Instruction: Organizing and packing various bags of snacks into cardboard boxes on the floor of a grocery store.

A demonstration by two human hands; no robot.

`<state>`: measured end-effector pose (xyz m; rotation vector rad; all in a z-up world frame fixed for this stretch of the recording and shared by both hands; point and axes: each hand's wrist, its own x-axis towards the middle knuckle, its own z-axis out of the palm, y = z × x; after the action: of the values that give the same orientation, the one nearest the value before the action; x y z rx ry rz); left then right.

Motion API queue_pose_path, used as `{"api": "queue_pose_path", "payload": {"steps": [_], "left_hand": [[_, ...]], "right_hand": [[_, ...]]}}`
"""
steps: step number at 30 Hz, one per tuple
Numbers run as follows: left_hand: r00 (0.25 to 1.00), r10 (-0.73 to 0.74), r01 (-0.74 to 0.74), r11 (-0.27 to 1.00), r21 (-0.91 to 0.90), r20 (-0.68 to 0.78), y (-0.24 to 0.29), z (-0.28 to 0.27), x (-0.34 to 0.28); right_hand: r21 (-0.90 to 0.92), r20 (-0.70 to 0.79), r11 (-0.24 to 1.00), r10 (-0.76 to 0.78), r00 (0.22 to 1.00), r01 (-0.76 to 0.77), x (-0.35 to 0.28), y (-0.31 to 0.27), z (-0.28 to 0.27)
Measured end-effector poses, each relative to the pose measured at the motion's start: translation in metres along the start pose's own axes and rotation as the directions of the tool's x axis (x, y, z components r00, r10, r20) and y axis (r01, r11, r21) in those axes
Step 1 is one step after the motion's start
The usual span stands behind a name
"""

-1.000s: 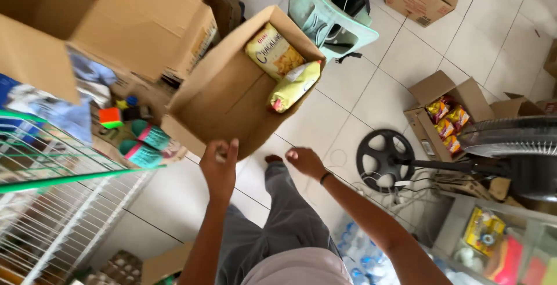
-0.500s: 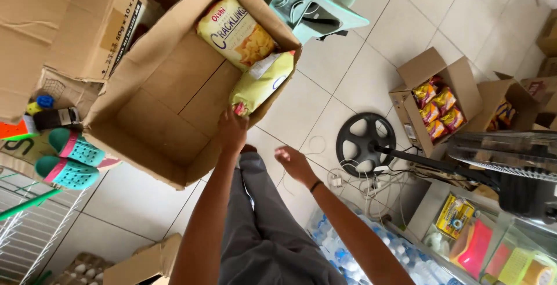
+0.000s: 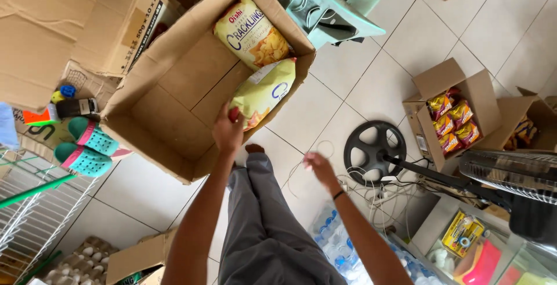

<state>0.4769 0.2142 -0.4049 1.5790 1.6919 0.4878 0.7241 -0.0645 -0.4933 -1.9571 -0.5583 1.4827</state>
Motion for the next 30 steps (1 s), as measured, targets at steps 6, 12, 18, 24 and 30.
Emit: {"api": "queue_pose_path", "payload": {"steps": [6,12,18,24,30], "left_hand": [[0.993,0.093,-0.11,0.943,-0.315,-0.07,0.032,-0.101,-0.018],[0.97,0.231,-0.234,0.78,-0.581,-0.08,0.059,-0.17,-0.026],[0.954,0.022,-0.196,0.801,-0.565,-0.3,0.059,-0.202,-0.038],[0.891,-0.045,-0.337,0.603,-0.723,-0.453,0.041,-0.193,-0.032],[0.753,-0.106,-0.401,0.71,-0.579,-0.65,0.05,-0.193,-0.036]], "right_hand": [[0.148,-0.116,0.97,-0.178,0.977,0.194,0.046,-0.198,-0.042],[0.056,0.103,0.868,-0.497,0.862,0.494,0.023,-0.346,0.002],[-0.019,0.11,0.626,-0.773,0.624,0.779,-0.013,-0.398,0.043],[-0.12,-0.125,0.726,-0.688,0.715,0.677,-0.014,-0.399,0.047],[0.044,-0.364,0.748,-0.606,0.708,0.663,-0.026,-0.386,0.053]]}}
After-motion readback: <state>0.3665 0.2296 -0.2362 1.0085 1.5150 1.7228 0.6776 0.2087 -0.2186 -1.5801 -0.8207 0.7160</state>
